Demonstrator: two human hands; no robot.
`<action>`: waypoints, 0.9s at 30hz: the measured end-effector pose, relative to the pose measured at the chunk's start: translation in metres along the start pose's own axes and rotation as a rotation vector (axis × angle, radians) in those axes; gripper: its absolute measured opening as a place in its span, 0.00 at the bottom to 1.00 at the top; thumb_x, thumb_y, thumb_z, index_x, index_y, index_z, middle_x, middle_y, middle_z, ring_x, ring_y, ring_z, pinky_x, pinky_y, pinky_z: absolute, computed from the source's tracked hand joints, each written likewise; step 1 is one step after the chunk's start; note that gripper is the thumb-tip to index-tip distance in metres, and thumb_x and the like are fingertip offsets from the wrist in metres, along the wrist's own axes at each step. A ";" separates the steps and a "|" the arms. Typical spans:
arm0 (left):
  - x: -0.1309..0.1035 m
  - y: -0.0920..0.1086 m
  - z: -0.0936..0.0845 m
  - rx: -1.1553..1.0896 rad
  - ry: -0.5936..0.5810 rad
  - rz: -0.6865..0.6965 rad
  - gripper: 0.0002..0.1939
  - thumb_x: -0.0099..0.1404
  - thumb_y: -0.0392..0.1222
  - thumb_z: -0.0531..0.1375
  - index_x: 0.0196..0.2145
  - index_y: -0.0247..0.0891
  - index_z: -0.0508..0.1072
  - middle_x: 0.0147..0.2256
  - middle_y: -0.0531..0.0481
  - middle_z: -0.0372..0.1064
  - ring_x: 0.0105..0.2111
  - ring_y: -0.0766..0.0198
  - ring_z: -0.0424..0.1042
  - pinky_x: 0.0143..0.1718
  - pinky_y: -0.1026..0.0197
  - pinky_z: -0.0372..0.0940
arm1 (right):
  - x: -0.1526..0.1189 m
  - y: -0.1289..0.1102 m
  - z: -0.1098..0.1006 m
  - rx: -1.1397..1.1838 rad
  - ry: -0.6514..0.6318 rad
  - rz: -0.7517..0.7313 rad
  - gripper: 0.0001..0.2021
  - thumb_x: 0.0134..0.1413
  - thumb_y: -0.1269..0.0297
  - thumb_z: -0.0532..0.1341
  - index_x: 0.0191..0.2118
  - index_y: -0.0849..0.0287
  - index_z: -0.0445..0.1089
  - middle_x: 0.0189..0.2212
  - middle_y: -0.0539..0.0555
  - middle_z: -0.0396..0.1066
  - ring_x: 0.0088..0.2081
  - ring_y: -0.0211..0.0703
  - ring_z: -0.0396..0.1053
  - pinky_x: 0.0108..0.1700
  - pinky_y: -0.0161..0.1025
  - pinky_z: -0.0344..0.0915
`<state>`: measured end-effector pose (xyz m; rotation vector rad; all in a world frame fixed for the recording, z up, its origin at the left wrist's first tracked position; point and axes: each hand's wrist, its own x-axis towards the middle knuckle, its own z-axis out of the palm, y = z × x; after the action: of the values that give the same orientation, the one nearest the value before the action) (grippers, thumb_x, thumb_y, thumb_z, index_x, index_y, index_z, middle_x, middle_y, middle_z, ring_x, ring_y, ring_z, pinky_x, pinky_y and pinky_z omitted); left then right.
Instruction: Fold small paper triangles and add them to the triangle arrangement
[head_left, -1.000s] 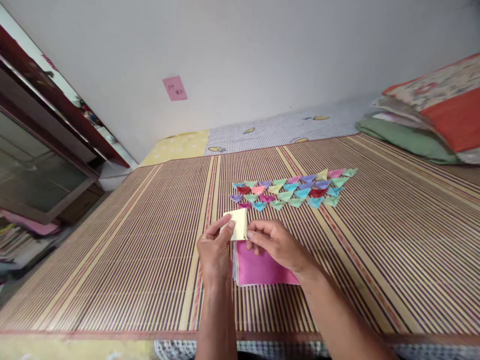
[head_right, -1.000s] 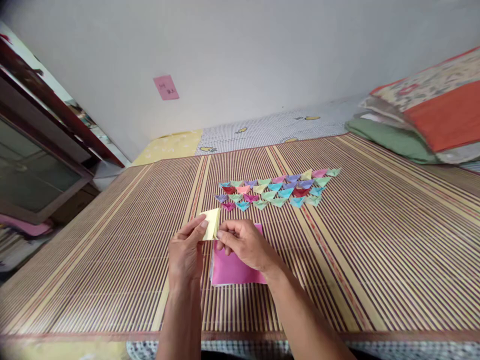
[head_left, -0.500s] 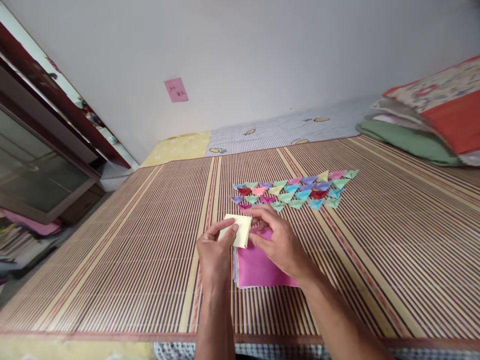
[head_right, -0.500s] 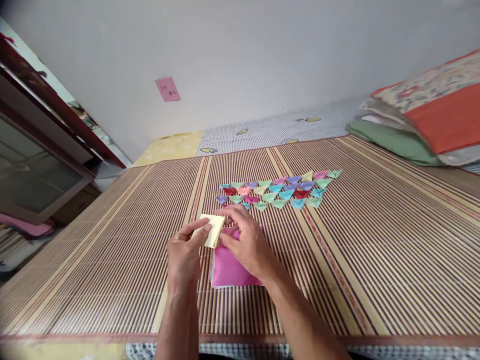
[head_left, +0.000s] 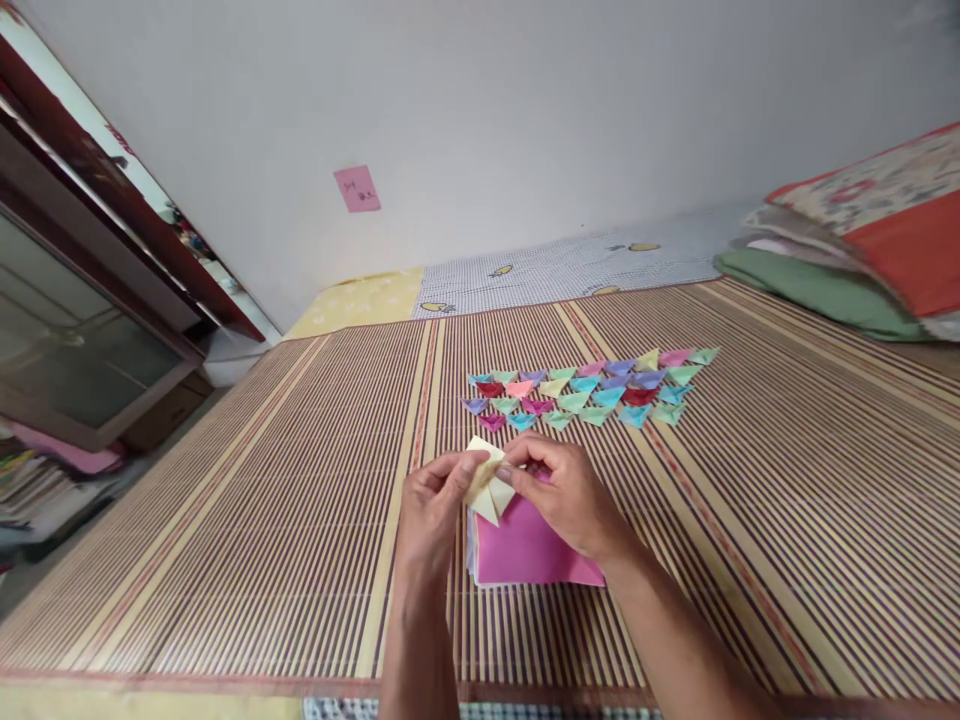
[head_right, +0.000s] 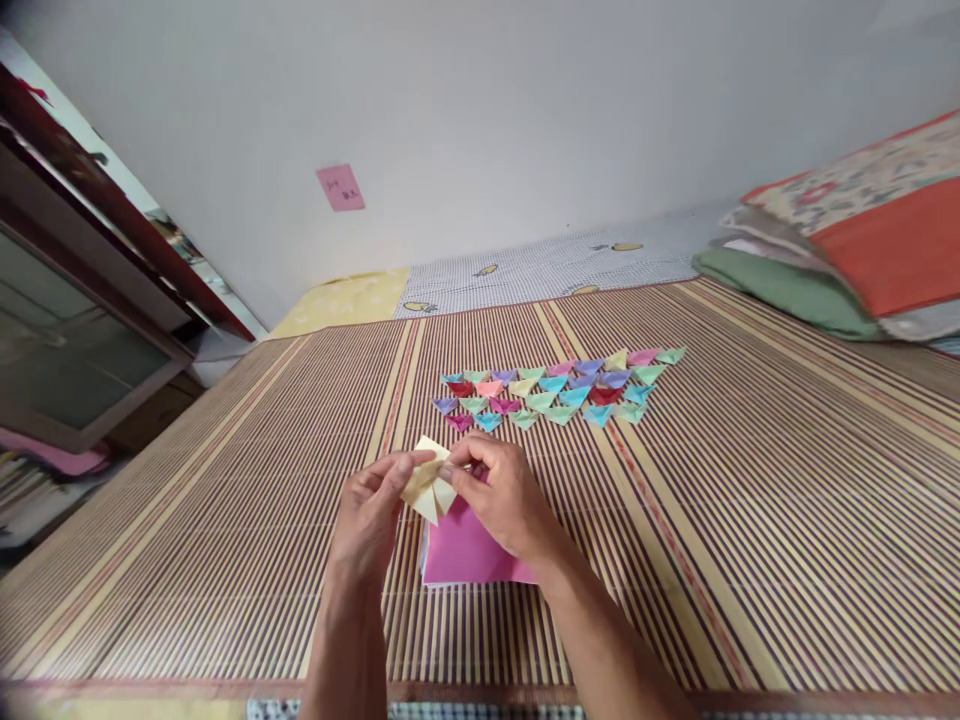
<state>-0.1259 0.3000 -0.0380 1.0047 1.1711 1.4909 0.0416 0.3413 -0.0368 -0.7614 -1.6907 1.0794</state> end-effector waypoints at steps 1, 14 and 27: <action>0.000 0.001 -0.001 0.016 -0.029 0.007 0.13 0.60 0.49 0.72 0.38 0.37 0.86 0.34 0.43 0.82 0.35 0.58 0.79 0.36 0.61 0.70 | 0.000 0.000 0.000 0.008 0.002 0.019 0.09 0.64 0.63 0.66 0.31 0.57 0.75 0.31 0.51 0.73 0.35 0.44 0.72 0.39 0.41 0.68; -0.002 0.000 0.006 -0.035 -0.025 -0.024 0.13 0.58 0.48 0.73 0.32 0.35 0.84 0.25 0.50 0.74 0.26 0.67 0.68 0.28 0.66 0.63 | 0.001 0.006 -0.003 0.096 0.062 0.135 0.10 0.59 0.59 0.67 0.30 0.58 0.73 0.29 0.50 0.72 0.31 0.42 0.70 0.34 0.37 0.66; -0.001 0.001 0.006 -0.120 -0.053 -0.105 0.13 0.48 0.39 0.76 0.32 0.34 0.83 0.26 0.49 0.77 0.25 0.66 0.70 0.29 0.65 0.63 | 0.003 -0.001 -0.007 0.078 0.059 -0.037 0.10 0.60 0.59 0.68 0.30 0.56 0.73 0.36 0.53 0.74 0.42 0.47 0.74 0.46 0.43 0.68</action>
<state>-0.1199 0.2997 -0.0359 0.8829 1.0670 1.4255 0.0473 0.3459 -0.0335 -0.7032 -1.5977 1.0810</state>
